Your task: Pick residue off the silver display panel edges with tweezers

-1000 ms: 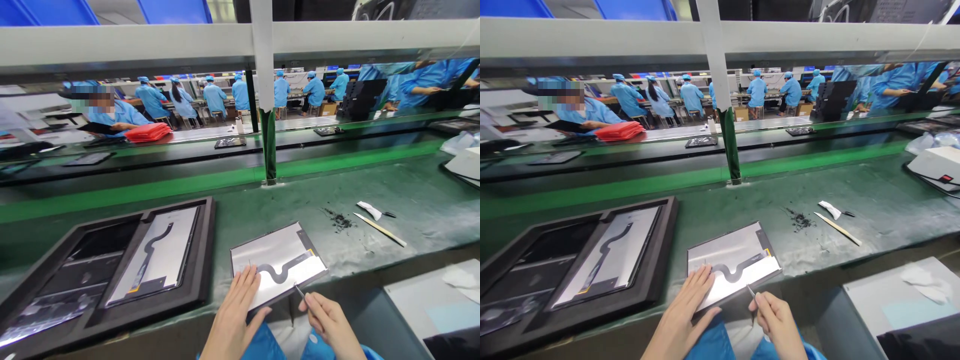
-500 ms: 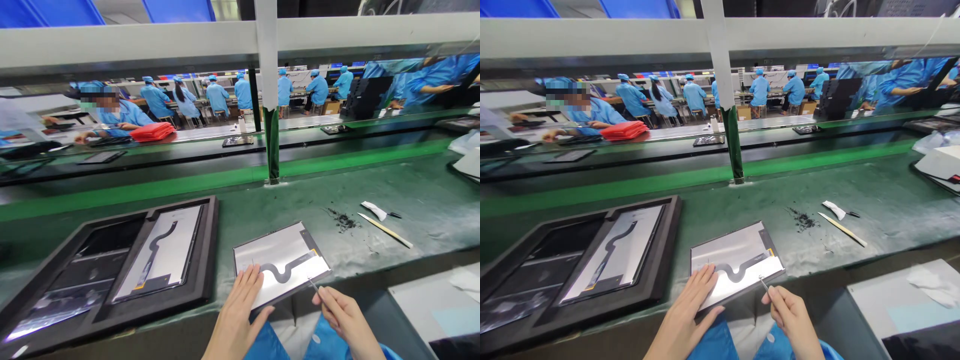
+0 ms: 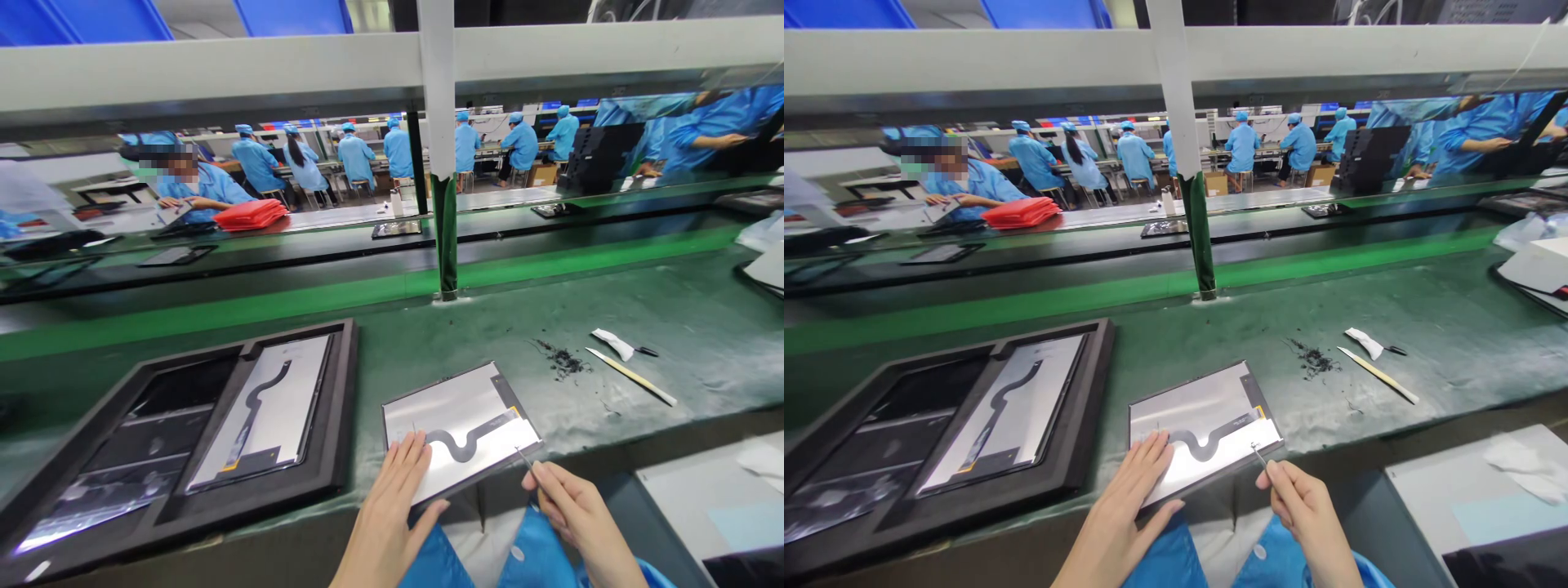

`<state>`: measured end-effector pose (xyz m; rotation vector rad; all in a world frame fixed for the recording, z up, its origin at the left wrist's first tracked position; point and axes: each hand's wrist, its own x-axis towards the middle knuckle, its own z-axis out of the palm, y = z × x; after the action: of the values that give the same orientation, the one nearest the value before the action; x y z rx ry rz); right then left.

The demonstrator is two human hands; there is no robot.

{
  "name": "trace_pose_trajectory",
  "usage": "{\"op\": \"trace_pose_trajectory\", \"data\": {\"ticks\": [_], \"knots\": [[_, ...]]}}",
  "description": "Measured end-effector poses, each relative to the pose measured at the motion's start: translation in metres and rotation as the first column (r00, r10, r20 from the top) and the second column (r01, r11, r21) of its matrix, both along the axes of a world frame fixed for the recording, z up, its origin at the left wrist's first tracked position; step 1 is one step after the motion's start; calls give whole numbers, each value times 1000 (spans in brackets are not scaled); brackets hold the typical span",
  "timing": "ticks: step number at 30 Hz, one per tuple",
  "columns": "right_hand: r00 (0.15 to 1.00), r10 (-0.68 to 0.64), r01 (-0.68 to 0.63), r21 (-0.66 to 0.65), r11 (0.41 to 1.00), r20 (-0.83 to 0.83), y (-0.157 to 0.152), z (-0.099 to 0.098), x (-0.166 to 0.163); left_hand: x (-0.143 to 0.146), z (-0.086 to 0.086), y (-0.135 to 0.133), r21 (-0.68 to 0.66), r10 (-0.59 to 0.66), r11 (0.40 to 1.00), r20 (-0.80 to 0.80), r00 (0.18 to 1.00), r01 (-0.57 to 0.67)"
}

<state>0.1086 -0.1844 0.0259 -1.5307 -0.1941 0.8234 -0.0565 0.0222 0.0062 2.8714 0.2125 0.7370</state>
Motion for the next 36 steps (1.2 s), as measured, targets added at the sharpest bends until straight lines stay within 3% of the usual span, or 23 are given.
{"op": "trace_pose_trajectory", "data": {"ticks": [24,31,36], "knots": [[999,-38,39,-46,998,30,-18,2,26,1,-2,-1,-6,6,1000,19,1000,-6],[993,-105,108,-53,993,51,-18,9,31,1,-2,-1,42,7,999,23,1000,-7],[985,-163,167,-72,983,52,-22,8,35,1,-3,-1,3,1,1000,39,999,-1]]}}
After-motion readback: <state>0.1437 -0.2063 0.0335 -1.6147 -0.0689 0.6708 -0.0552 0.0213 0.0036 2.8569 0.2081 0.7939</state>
